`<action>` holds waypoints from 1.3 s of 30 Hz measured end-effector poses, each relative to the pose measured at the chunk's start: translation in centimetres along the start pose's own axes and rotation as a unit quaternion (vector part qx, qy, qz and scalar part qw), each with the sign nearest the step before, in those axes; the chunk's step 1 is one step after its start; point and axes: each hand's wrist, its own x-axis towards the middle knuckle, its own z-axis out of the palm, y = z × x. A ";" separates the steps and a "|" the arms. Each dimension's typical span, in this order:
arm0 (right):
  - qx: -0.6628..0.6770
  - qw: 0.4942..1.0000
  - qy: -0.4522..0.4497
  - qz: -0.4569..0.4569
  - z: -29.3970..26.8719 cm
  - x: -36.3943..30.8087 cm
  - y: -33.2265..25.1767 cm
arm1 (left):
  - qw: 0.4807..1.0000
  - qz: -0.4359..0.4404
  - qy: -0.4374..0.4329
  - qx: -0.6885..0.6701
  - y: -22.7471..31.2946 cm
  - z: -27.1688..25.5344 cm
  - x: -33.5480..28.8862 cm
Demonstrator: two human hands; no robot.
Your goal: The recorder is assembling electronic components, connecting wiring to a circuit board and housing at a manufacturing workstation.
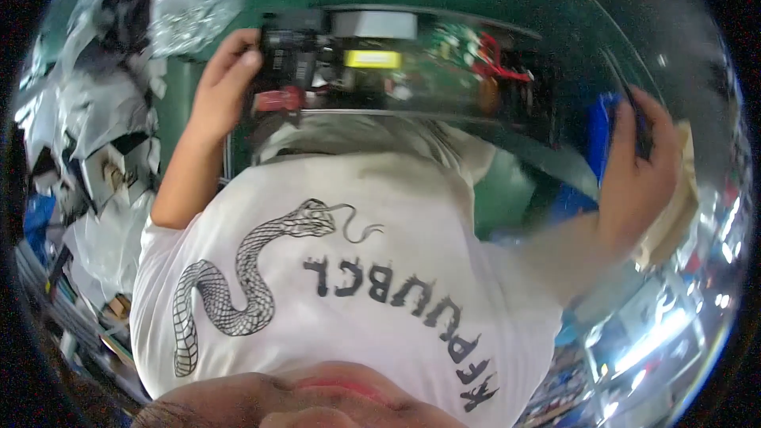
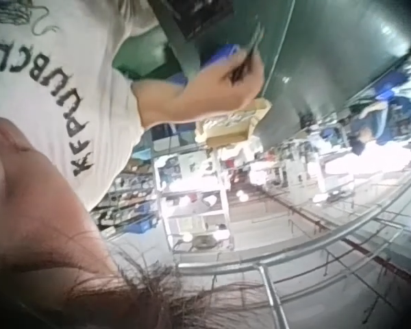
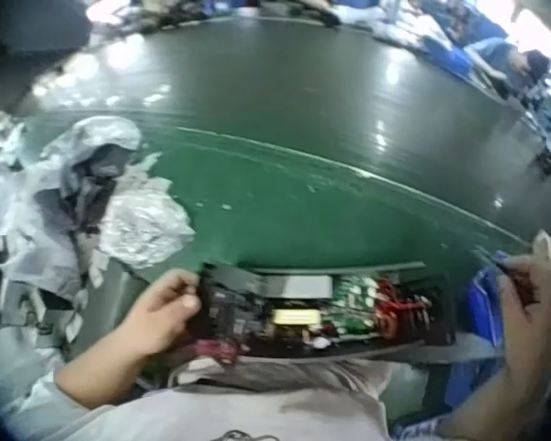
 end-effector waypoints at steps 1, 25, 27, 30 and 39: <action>-0.062 0.998 0.003 0.014 1.0 0.2 1.7 | 1.000 -0.016 -0.012 0.011 0.2 0.2 0.0; -0.138 0.961 -0.212 0.113 -0.6 3.3 18.9 | 0.825 0.152 0.246 0.485 3.0 -9.6 2.8; -0.127 0.954 -0.267 0.058 0.3 3.7 20.9 | 0.816 0.214 0.249 0.475 2.5 -8.7 3.0; -0.228 0.946 -0.230 0.008 2.0 3.8 16.8 | 0.799 0.257 0.299 0.454 2.5 -8.5 1.3; -0.198 0.968 -0.138 0.068 1.8 2.6 14.6 | 0.744 0.556 -0.069 0.365 3.5 -1.1 -5.5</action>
